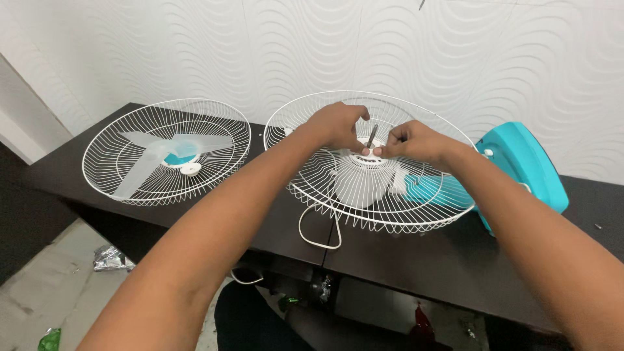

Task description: The person assembles a small tabletop fan by attaching the rear grille, inserting the fan blade, securing it with a plastic nut, and then attaching the front grille. The assembly is performed on a dark table against a white textured wall.

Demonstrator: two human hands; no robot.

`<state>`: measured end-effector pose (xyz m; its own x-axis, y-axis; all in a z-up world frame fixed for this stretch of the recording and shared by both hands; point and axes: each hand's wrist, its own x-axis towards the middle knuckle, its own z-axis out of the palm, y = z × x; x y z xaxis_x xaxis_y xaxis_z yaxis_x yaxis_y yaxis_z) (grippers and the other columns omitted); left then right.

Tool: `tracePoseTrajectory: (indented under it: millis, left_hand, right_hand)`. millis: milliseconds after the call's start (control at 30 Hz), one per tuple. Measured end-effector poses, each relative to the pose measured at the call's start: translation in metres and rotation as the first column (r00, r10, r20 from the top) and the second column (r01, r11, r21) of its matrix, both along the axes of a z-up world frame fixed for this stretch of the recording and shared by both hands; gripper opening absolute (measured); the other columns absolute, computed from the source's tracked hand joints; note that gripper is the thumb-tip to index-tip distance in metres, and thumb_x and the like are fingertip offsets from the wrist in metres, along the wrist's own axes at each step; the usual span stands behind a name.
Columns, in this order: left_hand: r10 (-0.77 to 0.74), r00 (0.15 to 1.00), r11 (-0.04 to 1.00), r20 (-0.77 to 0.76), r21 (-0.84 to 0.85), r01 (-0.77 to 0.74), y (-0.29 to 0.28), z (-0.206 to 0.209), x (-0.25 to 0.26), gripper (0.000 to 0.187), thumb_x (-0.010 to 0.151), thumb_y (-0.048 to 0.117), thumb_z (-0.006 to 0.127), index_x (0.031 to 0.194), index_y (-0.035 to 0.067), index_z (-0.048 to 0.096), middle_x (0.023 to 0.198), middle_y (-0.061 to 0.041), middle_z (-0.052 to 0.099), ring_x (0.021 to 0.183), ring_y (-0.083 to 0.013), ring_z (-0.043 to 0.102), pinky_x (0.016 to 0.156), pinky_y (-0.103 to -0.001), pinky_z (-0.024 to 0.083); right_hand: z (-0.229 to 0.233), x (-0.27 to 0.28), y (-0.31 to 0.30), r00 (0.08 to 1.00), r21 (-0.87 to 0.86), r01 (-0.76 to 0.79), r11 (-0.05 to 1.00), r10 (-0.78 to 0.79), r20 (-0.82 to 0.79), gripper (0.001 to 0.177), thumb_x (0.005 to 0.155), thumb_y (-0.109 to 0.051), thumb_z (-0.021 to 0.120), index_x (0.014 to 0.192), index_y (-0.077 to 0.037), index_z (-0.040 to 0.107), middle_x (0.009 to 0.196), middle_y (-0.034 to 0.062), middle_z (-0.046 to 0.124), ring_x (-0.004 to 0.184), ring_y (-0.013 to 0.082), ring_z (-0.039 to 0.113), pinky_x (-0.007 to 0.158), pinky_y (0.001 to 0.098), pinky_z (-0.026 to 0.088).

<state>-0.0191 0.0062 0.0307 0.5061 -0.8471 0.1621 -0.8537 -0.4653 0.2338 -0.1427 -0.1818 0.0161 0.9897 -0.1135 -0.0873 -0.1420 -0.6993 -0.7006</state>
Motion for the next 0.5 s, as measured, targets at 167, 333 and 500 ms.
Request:
tracePoseTrajectory:
  millis: [167,333,500]
  left_hand:
    - [0.041,0.998,0.999,0.041,0.004,-0.041,0.002,0.003,-0.007,0.098,0.055,0.063,0.092,0.133,0.012,0.060,0.108,-0.012,0.073,0.109,-0.0293,0.068,0.092,-0.041,0.054]
    - [0.065,0.995,0.998,0.081,-0.022,-0.063,-0.001,0.002,-0.012,0.095,0.054,0.061,0.091,0.131,0.013,0.062,0.107,-0.011,0.074,0.108,-0.0290,0.069,0.092,-0.042,0.054]
    - [-0.039,0.998,0.997,0.048,-0.060,0.042,-0.002,-0.003,-0.003,0.083,0.060,0.045,0.093,0.131,0.016,0.061,0.094,-0.008,0.076,0.096,-0.0261,0.073,0.084,-0.040,0.055]
  right_hand:
    - [0.004,-0.002,0.005,0.999,0.048,0.048,0.998,-0.049,0.013,0.043,0.075,-0.028,0.086,0.111,-0.012,0.069,0.072,0.0015,0.053,0.066,0.0144,0.047,0.057,0.0333,0.035]
    - [0.008,-0.002,0.010,0.999,-0.021,0.050,0.999,-0.050,0.003,0.042,0.077,-0.031,0.085,0.107,-0.006,0.071,0.071,0.0014,0.056,0.065,0.0134,0.049,0.056,0.0323,0.035]
    - [0.002,-0.001,0.010,0.997,-0.010,0.055,0.998,-0.055,0.046,0.035,0.080,-0.029,0.086,0.094,-0.003,0.069,0.073,0.0040,0.055,0.064,0.0146,0.047,0.056,0.0344,0.034]
